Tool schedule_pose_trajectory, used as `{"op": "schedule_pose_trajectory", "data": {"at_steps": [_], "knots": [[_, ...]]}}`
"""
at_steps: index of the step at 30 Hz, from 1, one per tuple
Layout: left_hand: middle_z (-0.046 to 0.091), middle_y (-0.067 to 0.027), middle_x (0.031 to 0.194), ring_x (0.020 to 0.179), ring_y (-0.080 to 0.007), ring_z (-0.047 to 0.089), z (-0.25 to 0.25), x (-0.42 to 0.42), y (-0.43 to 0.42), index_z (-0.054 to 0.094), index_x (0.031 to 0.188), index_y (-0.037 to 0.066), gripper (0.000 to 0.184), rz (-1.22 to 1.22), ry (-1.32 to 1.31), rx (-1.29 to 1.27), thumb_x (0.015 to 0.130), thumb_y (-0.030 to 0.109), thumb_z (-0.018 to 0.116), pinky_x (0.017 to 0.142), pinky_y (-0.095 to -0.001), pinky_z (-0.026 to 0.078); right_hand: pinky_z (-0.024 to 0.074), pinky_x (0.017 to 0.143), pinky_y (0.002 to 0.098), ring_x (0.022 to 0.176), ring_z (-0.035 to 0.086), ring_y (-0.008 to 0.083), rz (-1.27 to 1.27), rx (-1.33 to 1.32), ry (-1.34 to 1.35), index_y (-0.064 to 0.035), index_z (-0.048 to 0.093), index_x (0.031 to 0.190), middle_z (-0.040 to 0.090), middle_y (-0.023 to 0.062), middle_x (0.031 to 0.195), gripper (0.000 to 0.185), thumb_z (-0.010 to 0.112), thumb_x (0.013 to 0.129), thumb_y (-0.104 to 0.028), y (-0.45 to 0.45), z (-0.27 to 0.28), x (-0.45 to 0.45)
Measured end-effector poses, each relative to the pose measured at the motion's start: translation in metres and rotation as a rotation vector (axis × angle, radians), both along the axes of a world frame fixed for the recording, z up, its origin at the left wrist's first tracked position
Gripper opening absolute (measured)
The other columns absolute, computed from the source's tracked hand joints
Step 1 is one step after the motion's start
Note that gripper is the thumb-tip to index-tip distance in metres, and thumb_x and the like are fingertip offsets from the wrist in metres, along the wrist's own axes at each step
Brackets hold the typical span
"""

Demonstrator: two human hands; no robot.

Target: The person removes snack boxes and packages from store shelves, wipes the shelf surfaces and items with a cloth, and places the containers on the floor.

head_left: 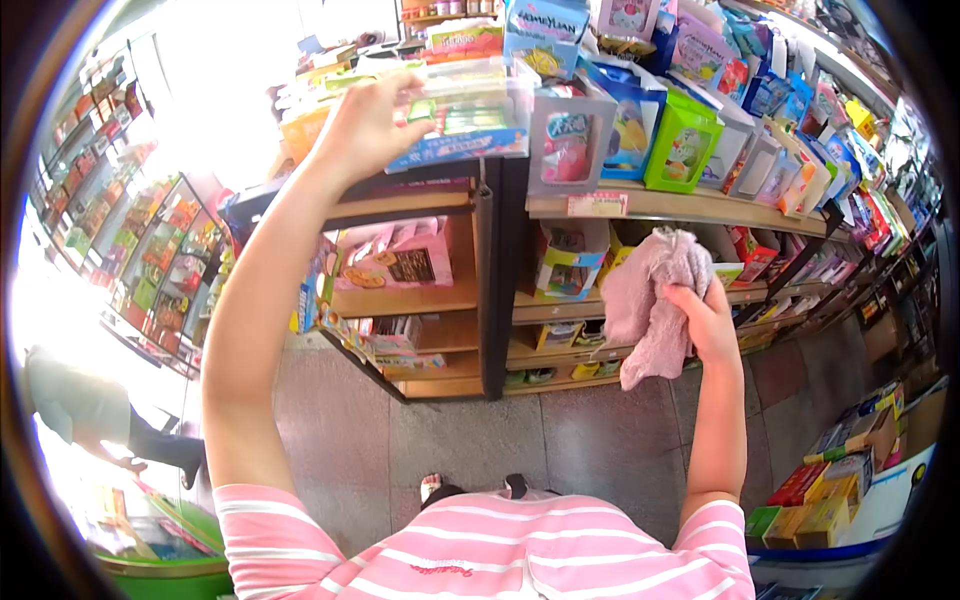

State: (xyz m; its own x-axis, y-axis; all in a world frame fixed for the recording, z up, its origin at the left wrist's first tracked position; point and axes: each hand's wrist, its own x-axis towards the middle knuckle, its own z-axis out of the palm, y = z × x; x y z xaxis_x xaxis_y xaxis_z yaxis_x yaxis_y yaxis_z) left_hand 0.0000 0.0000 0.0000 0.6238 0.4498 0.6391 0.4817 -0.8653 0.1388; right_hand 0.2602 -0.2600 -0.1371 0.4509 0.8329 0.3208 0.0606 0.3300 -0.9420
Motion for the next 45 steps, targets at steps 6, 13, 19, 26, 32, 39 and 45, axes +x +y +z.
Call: {"op": "schedule_pose_trajectory", "data": {"at_steps": [6,13,19,26,32,39,45], "knots": [[0.056,-0.0105,0.099,0.083,-0.0309,0.055,-0.022,0.023,-0.019,0.052,0.104,0.01,0.035,0.072,-0.129,0.636,0.071,0.015,0.061,0.076,-0.0359,0.042,0.0441,0.072,0.0259,0.085,0.053,0.0128,-0.157,-0.059,0.118,-0.0002,0.05,0.107,0.056,0.005,0.096,0.035,0.055,0.072,-0.001,-0.036,-0.011,0.049],[0.059,-0.0088,0.074,0.067,-0.0204,0.059,-0.1,0.052,-0.101,0.059,0.084,0.004,0.013,-0.353,-0.173,-0.029,0.072,0.009,0.059,0.062,-0.0275,0.047,0.0432,0.073,0.0251,0.084,0.054,0.0132,-0.256,-0.013,0.2,-0.0006,0.049,0.107,0.056,0.0051,0.096,0.036,0.056,0.072,-0.002,-0.054,-0.063,0.056],[0.034,-0.0275,0.12,0.101,-0.0408,0.044,-0.25,0.145,-0.086,0.031,0.122,0.003,0.06,-0.139,0.161,-0.386,0.07,0.014,0.059,0.084,-0.0402,0.041,0.0414,0.076,0.0269,0.087,0.052,0.0143,-0.272,-0.124,0.251,0.0008,0.048,0.107,0.055,0.0058,0.097,0.035,0.054,0.073,-0.004,-0.066,-0.089,0.036],[0.045,-0.0166,0.116,0.11,-0.031,0.042,-0.259,0.213,-0.045,0.053,0.098,0.005,0.029,0.017,0.263,-0.104,0.069,0.005,0.055,0.081,-0.0458,0.041,0.038,0.085,0.0289,0.098,0.049,0.0179,-0.339,-0.15,0.314,0.0011,0.042,0.117,0.051,0.0078,0.107,0.043,0.049,0.074,-0.003,-0.098,-0.102,0.023],[0.058,-0.0162,0.086,0.09,-0.0318,0.053,-0.263,0.215,-0.029,0.059,0.082,0.004,0.013,-0.149,0.49,-0.222,0.071,0.008,0.052,0.073,-0.0429,0.044,0.0388,0.081,0.0265,0.095,0.05,0.0158,-0.368,-0.154,0.401,0.0011,0.044,0.115,0.052,0.0067,0.104,0.04,0.049,0.076,-0.003,-0.105,-0.101,0.014],[0.059,-0.0129,0.076,0.083,-0.029,0.055,-0.261,0.196,-0.054,0.057,0.076,0.005,0.009,-0.123,0.409,-0.147,0.07,0.009,0.053,0.069,-0.0413,0.044,0.0399,0.079,0.0259,0.09,0.052,0.0145,-0.283,-0.285,0.305,0.0011,0.047,0.112,0.055,0.0052,0.1,0.038,0.052,0.075,-0.006,-0.081,-0.128,0.051],[0.054,-0.0067,0.063,0.076,-0.024,0.051,-0.28,0.137,-0.162,0.058,0.077,0.009,0.013,-0.033,0.285,-0.027,0.065,0.01,0.053,0.07,-0.0332,0.044,0.0401,0.081,0.0285,0.094,0.052,0.0186,-0.123,-0.459,0.256,0.0019,0.046,0.113,0.054,0.0115,0.104,0.054,0.062,0.074,-0.031,-0.027,-0.128,0.088]]}}
